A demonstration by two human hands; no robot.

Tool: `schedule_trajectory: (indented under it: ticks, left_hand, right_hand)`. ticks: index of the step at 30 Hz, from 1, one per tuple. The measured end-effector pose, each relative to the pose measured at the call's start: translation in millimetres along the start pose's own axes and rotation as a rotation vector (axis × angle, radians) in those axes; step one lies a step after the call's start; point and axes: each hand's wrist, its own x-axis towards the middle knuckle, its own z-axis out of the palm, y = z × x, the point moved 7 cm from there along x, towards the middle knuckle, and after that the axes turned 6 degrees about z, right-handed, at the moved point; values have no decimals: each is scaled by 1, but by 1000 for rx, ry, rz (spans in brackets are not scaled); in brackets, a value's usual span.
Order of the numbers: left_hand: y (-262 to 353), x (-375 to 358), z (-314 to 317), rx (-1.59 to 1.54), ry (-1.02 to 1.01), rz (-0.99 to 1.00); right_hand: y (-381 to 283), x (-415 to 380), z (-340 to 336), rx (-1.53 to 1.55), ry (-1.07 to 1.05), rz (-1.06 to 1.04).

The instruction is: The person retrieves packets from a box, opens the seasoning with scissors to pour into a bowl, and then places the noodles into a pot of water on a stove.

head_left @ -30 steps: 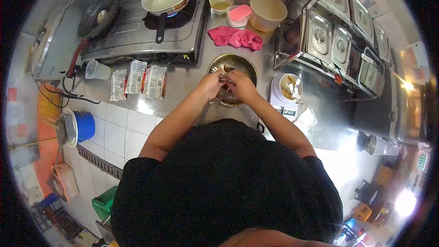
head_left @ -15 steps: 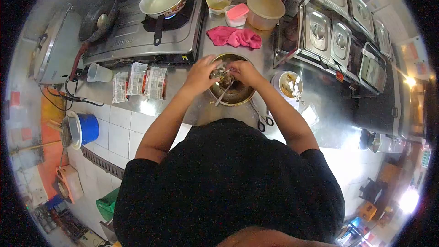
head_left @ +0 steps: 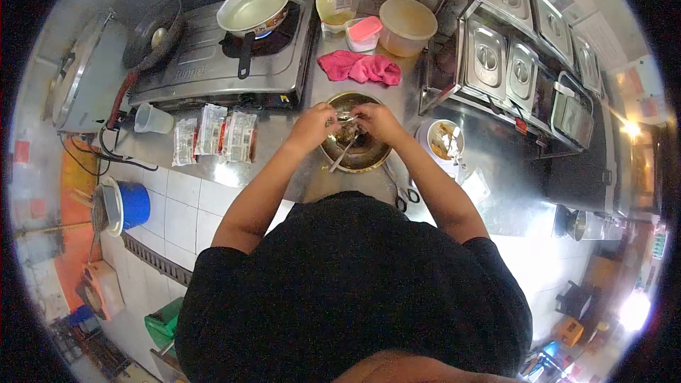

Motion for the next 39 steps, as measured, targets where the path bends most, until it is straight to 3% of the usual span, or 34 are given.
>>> schedule_trajectory:
  ticks: [1, 4, 10, 17, 24, 26, 32, 34, 39]
  left_hand:
    - [4, -1, 0, 26, 35, 107]
    - [4, -1, 2, -1, 100, 138]
    - [10, 4, 7, 21, -52, 90]
    - [1, 5, 20, 88, 4, 162]
    - [6, 3, 14, 60, -7, 127]
    - [5, 3, 15, 72, -20, 117]
    - [11, -1, 4, -14, 123, 186]
    - [5, -4, -5, -91, 188, 31]
    - [0, -7, -1, -86, 141, 4]
  right_hand:
    - [0, 0, 2, -29, 7, -43]
    - [-2, -1, 4, -58, 0, -102]
    - [-1, 1, 4, -105, -13, -85]
    - [-35, -1, 5, -334, -66, -149]
    - [-37, 8, 3, -289, -2, -76]
    - [-34, 11, 9, -426, 5, -238]
    - [-36, 12, 9, -394, 24, -220]
    - [-32, 13, 8, -405, 9, -207]
    - [-29, 9, 9, -348, -21, -122]
